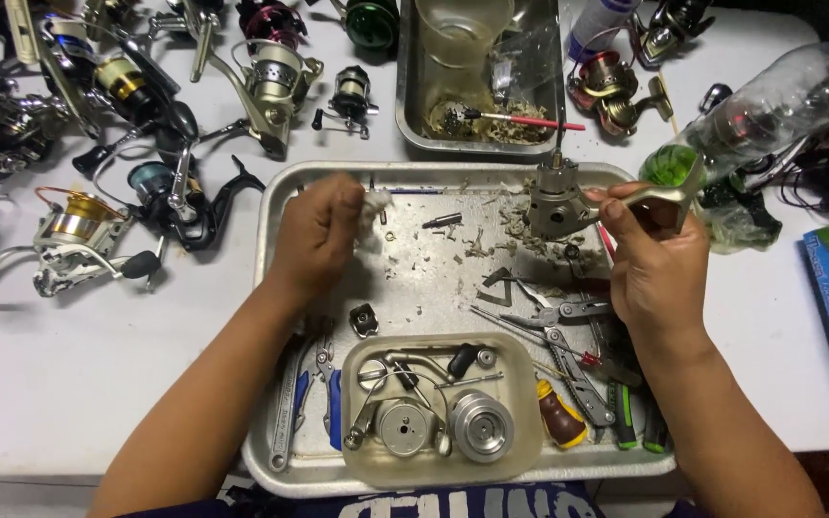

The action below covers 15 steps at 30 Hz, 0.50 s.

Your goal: Assembling and repairing fishing reels using various tools like screwdrivers and pliers on a workbench.

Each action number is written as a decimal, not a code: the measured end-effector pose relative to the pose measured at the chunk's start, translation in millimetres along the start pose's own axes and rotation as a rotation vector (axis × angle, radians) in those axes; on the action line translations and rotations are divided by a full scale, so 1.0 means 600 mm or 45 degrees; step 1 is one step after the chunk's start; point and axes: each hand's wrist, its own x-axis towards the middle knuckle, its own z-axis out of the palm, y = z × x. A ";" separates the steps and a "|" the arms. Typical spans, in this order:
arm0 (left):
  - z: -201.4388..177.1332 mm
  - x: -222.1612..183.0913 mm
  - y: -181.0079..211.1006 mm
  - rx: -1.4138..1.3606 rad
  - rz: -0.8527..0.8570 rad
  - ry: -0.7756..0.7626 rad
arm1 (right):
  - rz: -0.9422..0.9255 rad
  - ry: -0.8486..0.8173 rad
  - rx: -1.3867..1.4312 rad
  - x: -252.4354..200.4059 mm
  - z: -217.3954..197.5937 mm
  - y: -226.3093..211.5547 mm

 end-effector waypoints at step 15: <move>0.088 0.081 0.030 0.001 0.592 -0.646 | -0.089 0.083 0.132 0.012 0.001 -0.040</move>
